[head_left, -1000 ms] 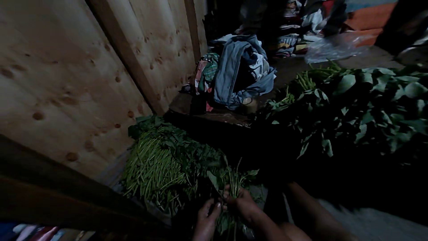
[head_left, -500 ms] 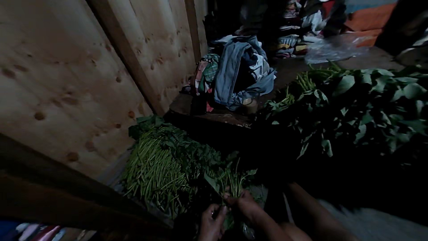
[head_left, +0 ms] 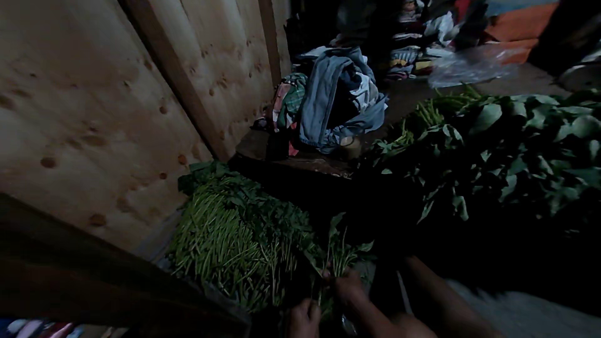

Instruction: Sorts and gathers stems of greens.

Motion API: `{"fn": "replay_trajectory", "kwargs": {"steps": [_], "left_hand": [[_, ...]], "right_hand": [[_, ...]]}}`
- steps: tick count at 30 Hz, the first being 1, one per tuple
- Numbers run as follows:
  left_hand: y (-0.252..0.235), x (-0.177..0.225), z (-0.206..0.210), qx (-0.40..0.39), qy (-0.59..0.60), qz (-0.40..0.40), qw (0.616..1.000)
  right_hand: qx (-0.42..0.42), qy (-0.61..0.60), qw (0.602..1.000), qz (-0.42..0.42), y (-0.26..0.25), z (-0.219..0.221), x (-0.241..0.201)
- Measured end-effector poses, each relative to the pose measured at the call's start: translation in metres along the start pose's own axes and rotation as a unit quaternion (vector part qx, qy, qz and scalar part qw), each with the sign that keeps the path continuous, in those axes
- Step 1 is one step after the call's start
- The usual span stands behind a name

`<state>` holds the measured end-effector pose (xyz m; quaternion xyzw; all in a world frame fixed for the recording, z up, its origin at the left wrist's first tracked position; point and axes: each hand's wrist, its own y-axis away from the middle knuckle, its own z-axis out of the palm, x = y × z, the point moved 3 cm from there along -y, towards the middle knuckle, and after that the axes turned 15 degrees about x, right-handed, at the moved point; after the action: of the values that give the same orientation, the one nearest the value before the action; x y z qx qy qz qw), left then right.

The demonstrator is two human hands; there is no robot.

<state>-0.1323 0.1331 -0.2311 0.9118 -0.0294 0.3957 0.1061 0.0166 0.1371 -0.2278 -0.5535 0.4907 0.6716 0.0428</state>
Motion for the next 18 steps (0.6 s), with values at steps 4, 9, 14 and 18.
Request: {"fn": "replay_trajectory", "kwargs": {"steps": [4,9,14,18], "left_hand": [[-0.019,-0.03,0.016,-0.16,-0.2,-0.01,0.967],[-0.08,-0.08,0.022,-0.22,-0.3,-0.069,0.926],[-0.148,-0.092,0.019,-0.025,-0.339,-0.025,0.94],[-0.171,-0.095,0.025,-0.061,-0.389,-0.03,0.919]], "right_hand": [[0.093,-0.043,0.995,-0.014,-0.012,-0.01,-0.01],[0.099,-0.055,0.993,0.034,-0.023,-0.012,-0.01],[0.038,-0.204,0.973,0.098,-0.021,0.003,-0.005],[-0.003,-0.225,0.965,0.137,-0.023,0.005,-0.008]]}}
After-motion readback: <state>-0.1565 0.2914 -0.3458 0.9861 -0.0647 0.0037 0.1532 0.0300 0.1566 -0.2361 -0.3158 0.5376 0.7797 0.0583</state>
